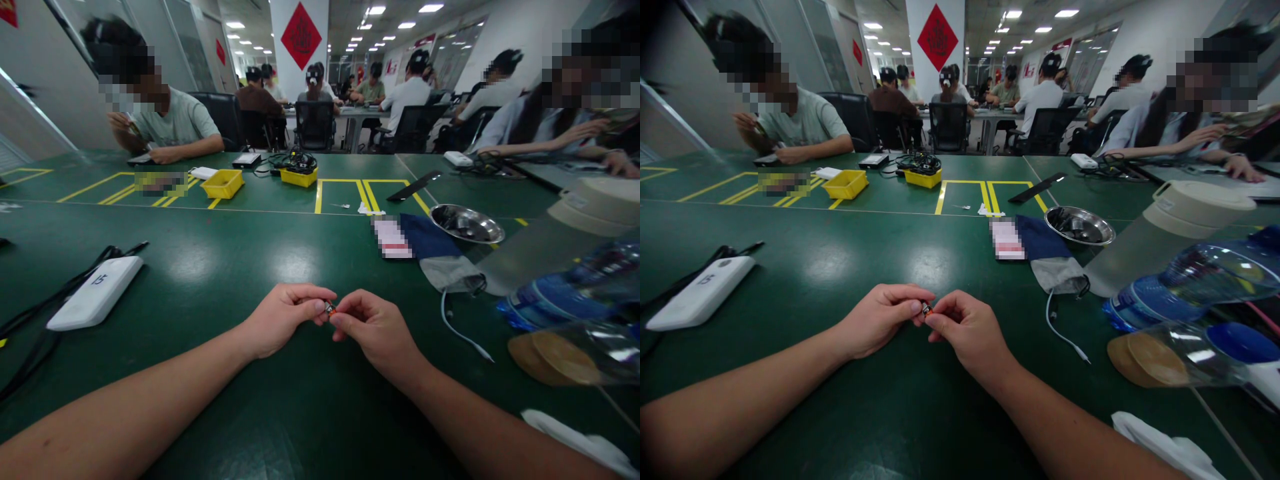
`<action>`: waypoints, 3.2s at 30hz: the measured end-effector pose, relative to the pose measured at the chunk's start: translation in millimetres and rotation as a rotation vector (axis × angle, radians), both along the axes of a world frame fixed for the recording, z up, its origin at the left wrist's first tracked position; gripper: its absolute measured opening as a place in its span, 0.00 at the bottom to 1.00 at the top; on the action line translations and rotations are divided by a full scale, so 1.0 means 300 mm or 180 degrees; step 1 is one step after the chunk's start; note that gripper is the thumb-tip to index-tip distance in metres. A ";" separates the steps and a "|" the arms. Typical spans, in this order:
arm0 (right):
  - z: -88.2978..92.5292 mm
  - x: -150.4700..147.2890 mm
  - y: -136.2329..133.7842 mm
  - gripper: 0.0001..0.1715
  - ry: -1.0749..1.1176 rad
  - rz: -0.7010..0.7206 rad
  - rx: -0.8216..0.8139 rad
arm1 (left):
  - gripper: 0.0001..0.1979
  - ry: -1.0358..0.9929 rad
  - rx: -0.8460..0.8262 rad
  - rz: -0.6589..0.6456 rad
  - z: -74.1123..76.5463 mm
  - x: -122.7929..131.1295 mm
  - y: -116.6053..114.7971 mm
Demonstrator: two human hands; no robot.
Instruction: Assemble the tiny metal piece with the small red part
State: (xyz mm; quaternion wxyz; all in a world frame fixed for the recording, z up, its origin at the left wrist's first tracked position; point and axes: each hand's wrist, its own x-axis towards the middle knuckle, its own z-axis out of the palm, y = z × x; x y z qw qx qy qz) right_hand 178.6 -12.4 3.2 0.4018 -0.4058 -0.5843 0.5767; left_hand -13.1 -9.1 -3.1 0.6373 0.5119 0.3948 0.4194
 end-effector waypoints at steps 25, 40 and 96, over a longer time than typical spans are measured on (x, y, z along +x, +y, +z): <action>0.010 0.009 -0.002 0.07 0.0254 0.0140 -0.0024 | 0.12 0.0358 0.0501 -0.0224 0.025 -0.006 -0.006; -0.029 -0.007 -0.016 0.19 -0.0394 0.0450 0.0610 | 0.14 -0.0262 0.0240 -0.0281 0.013 0.005 -0.009; 0.006 0.025 -0.004 0.14 -0.1062 -0.0026 0.0804 | 0.06 0.3560 0.2320 0.0052 0.023 -0.020 0.017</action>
